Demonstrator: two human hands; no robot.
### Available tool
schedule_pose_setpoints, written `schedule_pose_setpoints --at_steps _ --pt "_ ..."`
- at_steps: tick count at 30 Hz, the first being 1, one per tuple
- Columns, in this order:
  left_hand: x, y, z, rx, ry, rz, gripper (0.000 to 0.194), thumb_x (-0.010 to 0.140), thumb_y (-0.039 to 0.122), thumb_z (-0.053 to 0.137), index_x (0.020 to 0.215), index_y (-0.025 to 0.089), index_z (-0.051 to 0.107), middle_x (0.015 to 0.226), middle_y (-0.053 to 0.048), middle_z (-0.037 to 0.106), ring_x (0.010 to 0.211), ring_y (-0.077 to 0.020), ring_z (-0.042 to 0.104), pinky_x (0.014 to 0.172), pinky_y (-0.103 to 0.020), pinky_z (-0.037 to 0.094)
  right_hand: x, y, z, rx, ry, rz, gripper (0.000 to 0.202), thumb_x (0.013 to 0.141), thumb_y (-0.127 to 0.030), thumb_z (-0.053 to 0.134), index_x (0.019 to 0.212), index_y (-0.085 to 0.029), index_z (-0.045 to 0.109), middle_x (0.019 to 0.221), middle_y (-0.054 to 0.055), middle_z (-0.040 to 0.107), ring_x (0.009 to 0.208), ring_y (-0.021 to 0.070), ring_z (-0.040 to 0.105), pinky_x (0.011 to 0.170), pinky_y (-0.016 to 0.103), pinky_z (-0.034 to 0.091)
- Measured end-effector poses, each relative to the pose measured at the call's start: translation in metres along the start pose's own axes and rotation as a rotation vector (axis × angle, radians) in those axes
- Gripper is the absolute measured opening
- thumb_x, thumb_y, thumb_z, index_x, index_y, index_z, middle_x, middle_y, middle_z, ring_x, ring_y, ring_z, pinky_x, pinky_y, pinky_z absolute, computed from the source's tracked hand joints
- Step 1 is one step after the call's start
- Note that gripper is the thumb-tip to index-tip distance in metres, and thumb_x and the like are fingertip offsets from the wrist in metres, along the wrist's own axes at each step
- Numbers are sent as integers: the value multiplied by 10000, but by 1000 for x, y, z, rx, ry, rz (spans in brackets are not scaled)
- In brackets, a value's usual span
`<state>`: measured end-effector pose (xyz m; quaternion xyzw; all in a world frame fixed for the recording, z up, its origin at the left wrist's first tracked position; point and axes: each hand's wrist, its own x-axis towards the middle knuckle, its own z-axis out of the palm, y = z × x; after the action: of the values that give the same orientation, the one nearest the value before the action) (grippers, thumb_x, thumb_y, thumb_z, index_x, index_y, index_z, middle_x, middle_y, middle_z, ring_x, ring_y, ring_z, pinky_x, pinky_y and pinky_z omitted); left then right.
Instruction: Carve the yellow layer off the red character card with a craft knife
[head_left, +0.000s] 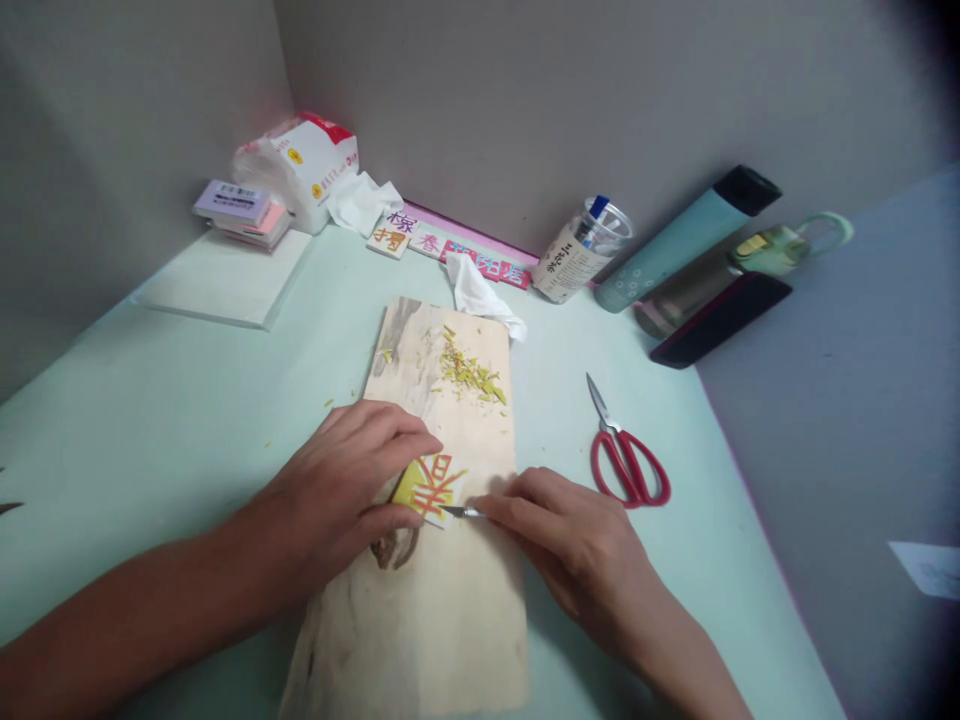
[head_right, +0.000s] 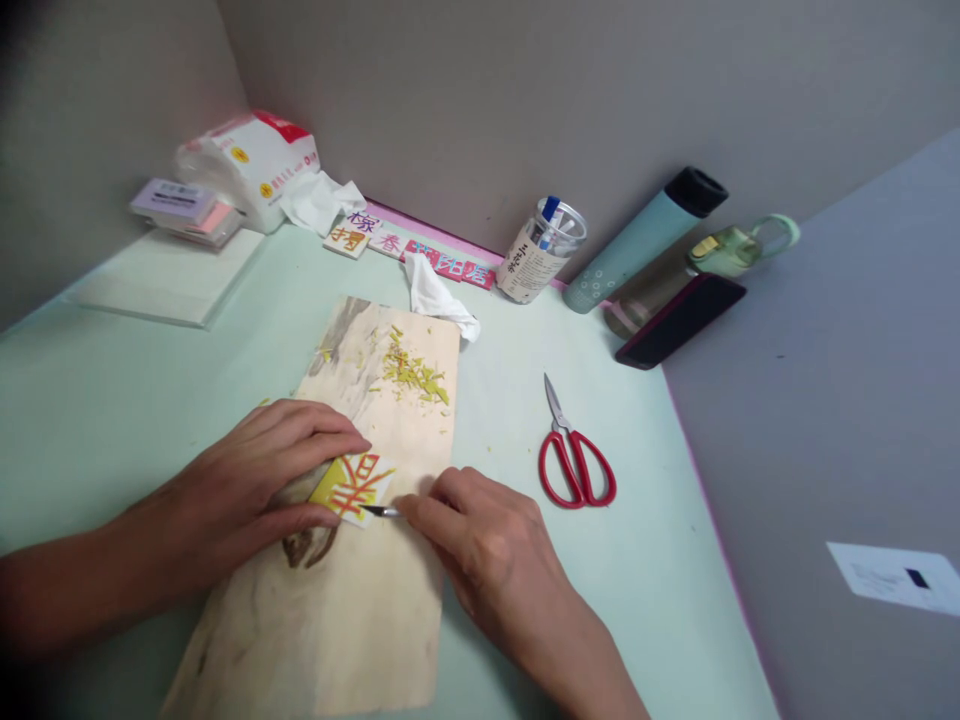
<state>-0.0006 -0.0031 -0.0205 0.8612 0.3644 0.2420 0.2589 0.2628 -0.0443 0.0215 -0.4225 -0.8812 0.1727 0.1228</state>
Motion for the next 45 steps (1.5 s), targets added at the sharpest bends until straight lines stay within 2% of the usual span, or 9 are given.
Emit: schedule_pose_setpoints --at_steps 5,9,14,20,25,31,36,42,45 --pt "0 0 0 -3 -2 -15 412 904 243 716 1284 253 556 1263 -38 607 1200 -276 504 999 -402 369 -11 -2 2 42 34 23 315 1010 -96 466 1264 -205 617 1016 66 637 894 148 622 730 250 505" --pt "-1 0 1 -10 11 -14 425 895 232 721 1286 252 556 1258 -30 609 1188 -268 508 995 -398 370 -17 -3 4 -52 135 -10 333 990 -72 508 1280 -190 619 978 59 652 826 124 638 660 212 498" --pt "-1 0 -1 -19 0 -10 435 896 215 716 1291 258 540 1268 -21 593 1197 -257 494 1001 -386 361 -17 -8 7 -122 167 -17 304 1020 -94 472 1251 -189 645 959 54 676 770 111 644 642 209 496" --pt "0 1 -2 -23 -12 -35 400 916 201 680 1286 265 543 1254 -16 593 1192 -247 494 1004 -381 367 -17 -12 7 -142 113 5 311 1040 -119 437 1275 -195 627 994 66 678 792 126 654 652 227 512" --pt "0 2 -1 -28 -3 -25 398 913 201 680 1282 267 548 1251 -28 601 1184 -260 499 993 -398 377 -16 -14 5 -115 130 8 324 1032 -106 447 1306 -194 596 1008 70 675 815 135 658 665 230 518" --pt "1 2 -1 -25 3 -25 406 903 188 687 1280 258 555 1244 -23 603 1181 -259 506 996 -393 376 -17 -17 3 -116 23 33 338 1047 -106 400 1341 -189 545 1048 80 656 850 147 644 677 251 507" --pt "0 2 -1 -31 10 -16 425 900 180 699 1285 259 537 1248 -20 595 1189 -251 495 1000 -388 367 -15 -21 -1 -125 6 36 333 1059 -109 368 1321 -187 557 1025 68 657 816 130 626 675 239 498" --pt "-1 3 -1 -34 2 -22 404 914 176 669 1286 259 535 1251 -34 593 1190 -259 498 1003 -395 373 -3 -42 -4 -421 139 -105 385 1039 -97 311 1153 -71 677 844 93 718 662 159 643 558 256 509" --pt "0 3 -2 -34 7 -17 391 918 179 662 1281 255 539 1246 -34 592 1182 -256 500 995 -390 374 -3 -53 4 -573 157 -82 374 963 -46 369 1115 -49 711 847 102 751 616 155 661 510 240 507"
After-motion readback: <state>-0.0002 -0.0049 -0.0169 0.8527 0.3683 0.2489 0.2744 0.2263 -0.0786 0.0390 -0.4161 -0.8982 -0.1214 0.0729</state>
